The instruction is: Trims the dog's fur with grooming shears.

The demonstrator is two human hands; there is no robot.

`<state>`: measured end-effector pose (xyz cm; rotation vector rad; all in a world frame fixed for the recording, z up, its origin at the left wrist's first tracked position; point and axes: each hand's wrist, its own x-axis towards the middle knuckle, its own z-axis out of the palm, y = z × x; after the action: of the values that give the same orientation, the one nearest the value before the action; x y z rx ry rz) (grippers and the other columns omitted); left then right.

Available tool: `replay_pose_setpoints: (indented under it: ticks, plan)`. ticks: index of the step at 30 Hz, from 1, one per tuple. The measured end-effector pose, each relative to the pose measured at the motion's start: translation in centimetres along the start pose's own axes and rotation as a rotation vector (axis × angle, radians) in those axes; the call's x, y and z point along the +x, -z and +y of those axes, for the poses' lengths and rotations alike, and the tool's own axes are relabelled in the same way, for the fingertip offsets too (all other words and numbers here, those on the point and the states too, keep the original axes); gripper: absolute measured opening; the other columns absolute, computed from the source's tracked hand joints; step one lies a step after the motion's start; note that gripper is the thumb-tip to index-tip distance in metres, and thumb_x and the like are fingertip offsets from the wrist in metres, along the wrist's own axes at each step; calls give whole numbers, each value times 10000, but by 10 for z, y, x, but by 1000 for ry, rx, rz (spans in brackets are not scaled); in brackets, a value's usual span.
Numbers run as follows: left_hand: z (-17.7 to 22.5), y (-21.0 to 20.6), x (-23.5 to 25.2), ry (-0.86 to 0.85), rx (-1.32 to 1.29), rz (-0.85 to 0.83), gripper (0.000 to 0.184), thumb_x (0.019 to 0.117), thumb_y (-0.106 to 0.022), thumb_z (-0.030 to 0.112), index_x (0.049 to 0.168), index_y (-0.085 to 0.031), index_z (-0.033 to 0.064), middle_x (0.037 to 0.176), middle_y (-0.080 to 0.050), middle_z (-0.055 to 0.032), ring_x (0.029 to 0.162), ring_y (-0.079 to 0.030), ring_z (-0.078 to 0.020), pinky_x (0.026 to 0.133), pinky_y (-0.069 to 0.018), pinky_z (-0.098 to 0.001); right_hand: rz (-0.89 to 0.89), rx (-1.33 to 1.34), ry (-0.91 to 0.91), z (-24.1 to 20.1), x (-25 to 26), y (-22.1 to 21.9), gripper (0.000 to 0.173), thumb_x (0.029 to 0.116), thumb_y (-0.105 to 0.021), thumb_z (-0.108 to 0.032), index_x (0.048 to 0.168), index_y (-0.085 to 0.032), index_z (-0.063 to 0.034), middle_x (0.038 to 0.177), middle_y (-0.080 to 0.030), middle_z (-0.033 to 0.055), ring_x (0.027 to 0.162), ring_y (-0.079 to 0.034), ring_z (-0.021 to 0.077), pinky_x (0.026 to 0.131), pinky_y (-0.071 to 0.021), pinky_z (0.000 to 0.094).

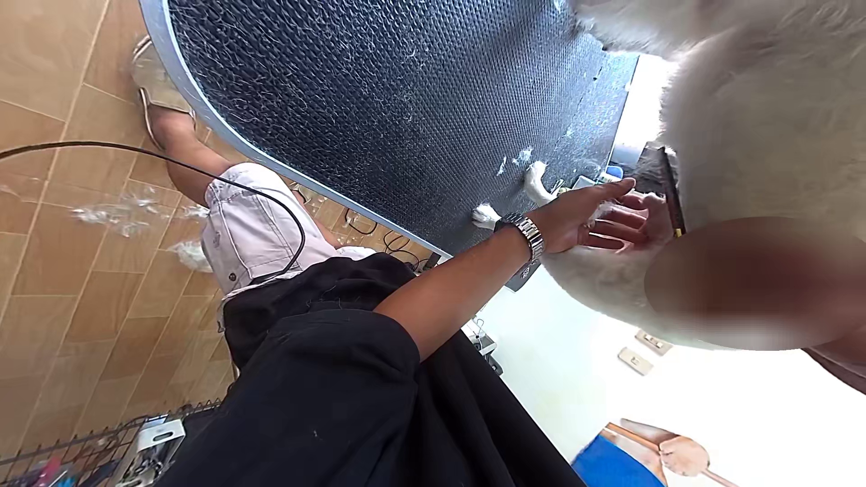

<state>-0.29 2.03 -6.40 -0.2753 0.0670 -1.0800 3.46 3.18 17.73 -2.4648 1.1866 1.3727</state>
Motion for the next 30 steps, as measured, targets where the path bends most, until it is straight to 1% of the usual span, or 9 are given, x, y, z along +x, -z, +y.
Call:
replay_pose_setpoints:
  ticks: [2,3,5,7,11,16,20,25,30]
  plan:
    - [0,0,0,5,-5,-5,611,1118,-211,449,1334,-543,-16,1157,-670,-156,994,-679,-218,885,-557,-398,-6,9,-11,-3,0,2,407,1007,-590,-145,1409,-533,-132,1037,-742,108,914,-758,247,786,-642,350]
    - [0,0,0,6,-9,-2,614,1117,-212,447,1331,-547,-21,1153,-670,-155,996,-676,-217,889,-554,-398,0,5,-12,-4,0,2,404,1016,-583,-148,1416,-528,-138,1042,-740,105,921,-758,245,786,-641,347]
    - [0,-1,-1,5,-11,4,606,1118,-213,442,1310,-558,-18,1128,-676,-147,978,-678,-210,874,-558,-391,14,-14,-7,-7,2,1,451,953,-604,-11,1385,-553,-131,941,-740,86,824,-762,216,683,-651,325]
    - [2,-2,-3,9,-15,13,600,1119,-218,438,1310,-559,-17,1120,-674,-143,964,-677,-203,864,-558,-382,-10,-27,-13,-9,3,0,480,931,-606,58,1379,-553,-106,909,-735,92,791,-762,215,658,-652,327]
    - [1,-2,-2,14,-26,23,595,1118,-234,441,1299,-565,-19,1121,-677,-143,961,-681,-198,869,-560,-383,-11,-25,-25,-17,4,4,402,985,-588,-184,1387,-562,-171,1016,-749,73,908,-758,216,738,-644,323]
    - [3,-2,-4,5,-12,10,594,1121,-226,429,1303,-563,-24,1135,-671,-158,971,-675,-211,862,-558,-383,12,-20,-24,-19,9,1,442,959,-585,53,1369,-557,-112,919,-737,95,804,-763,220,650,-652,331]
    - [3,-2,-4,4,-7,8,612,1120,-220,440,1318,-565,-24,1162,-672,-158,995,-675,-210,882,-553,-385,25,-2,-49,-25,10,3,344,1029,-554,-191,1371,-570,-171,1004,-748,91,873,-764,226,736,-649,347]
    - [5,-4,-5,13,-10,10,603,1123,-210,430,1314,-558,-23,1158,-665,-156,985,-671,-209,870,-553,-381,34,-16,-43,-28,13,0,414,974,-570,51,1354,-559,-114,900,-736,91,766,-762,202,637,-650,326]
    - [5,-3,-3,23,10,6,609,1122,-218,435,1306,-572,-25,1158,-670,-154,996,-669,-201,885,-547,-374,46,28,-81,-34,17,1,288,1059,-515,-233,1327,-600,-168,1016,-750,105,862,-766,244,727,-652,378]
